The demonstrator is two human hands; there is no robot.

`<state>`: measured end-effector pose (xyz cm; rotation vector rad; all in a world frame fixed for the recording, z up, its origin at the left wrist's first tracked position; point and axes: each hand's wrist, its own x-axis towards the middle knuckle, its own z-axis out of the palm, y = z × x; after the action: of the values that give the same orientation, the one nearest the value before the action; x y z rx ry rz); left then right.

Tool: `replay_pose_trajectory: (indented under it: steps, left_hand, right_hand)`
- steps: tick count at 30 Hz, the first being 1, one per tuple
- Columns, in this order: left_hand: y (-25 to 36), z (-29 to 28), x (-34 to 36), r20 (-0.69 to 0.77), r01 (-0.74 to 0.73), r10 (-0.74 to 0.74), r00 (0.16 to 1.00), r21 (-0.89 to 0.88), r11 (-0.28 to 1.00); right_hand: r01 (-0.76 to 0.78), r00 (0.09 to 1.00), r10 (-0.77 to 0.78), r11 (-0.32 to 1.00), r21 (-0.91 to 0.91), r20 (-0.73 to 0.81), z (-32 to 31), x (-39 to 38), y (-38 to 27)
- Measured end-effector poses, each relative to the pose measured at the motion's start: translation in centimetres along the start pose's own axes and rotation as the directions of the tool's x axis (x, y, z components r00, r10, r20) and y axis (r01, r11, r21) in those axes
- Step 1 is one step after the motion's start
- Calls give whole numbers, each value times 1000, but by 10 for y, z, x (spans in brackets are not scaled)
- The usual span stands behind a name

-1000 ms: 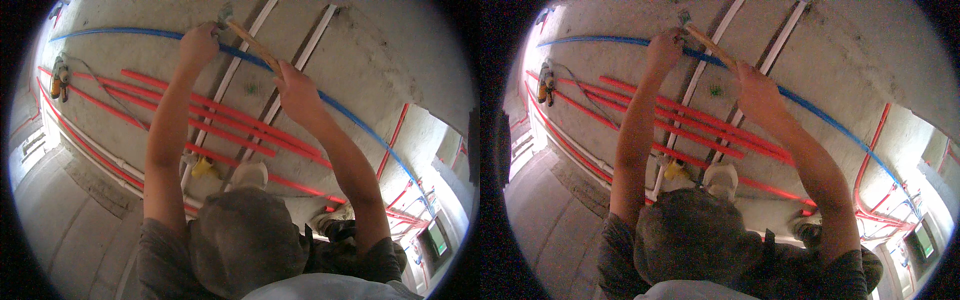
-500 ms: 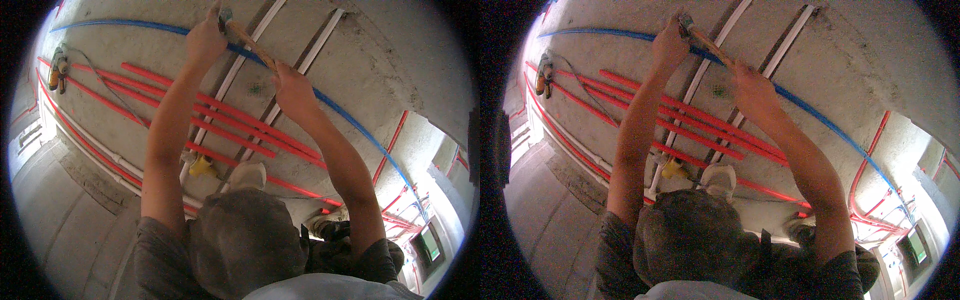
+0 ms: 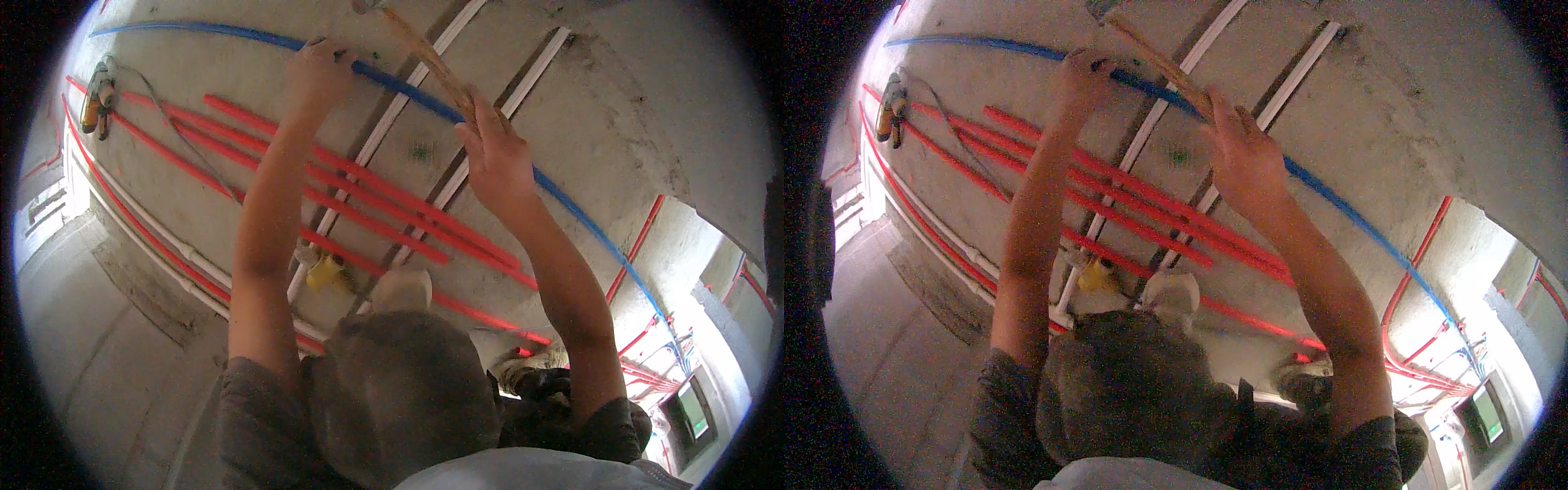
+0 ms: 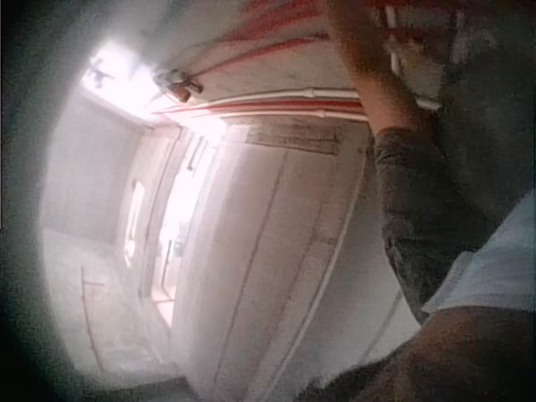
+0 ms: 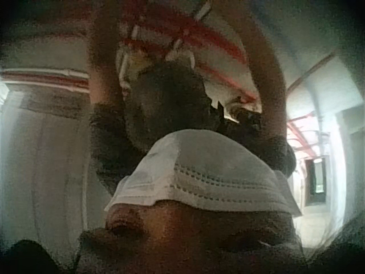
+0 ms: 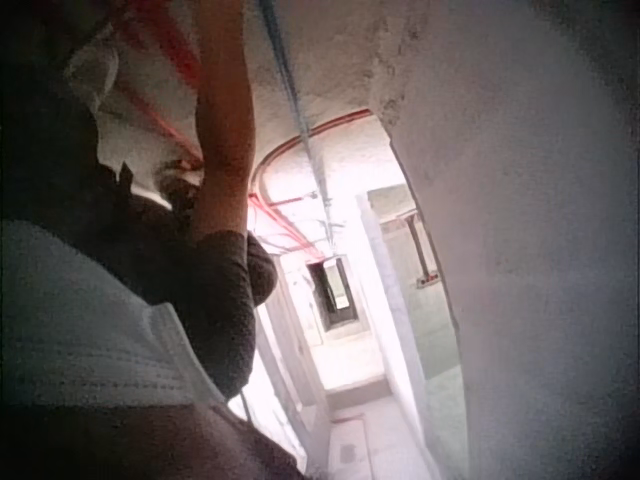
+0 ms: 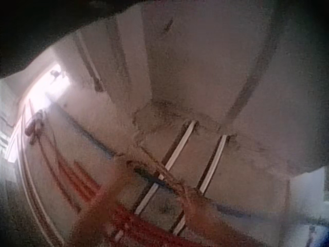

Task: The person secures blue and red plastic pipes to a concrete wall using a hammer and nails. They repeatedly position the pipes, place nails, and hammer them into the wall to hold the pipes in place.

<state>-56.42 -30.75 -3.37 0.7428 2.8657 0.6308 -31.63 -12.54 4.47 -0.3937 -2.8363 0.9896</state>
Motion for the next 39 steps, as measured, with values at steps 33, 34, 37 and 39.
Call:
replay_pose_trajectory:
  steps: [33,34,37,39]
  left_hand:
    - [115,59,-41,3,-355,367,930,-240,903]
    - [127,55,-47,62,-364,392,918,-264,893]
    - [179,53,-87,161,-421,432,888,-96,902]
    - [231,43,-127,218,-448,504,836,-262,855]
  right_hand:
    - [-685,726,684,729,-15,65,-92,-419,136]
    - [-768,640,768,640,-13,16,-92,-419,151]
    - [-838,538,840,525,-152,-66,-108,-416,188]
    - [-803,582,813,566,-188,-36,-111,-416,200]
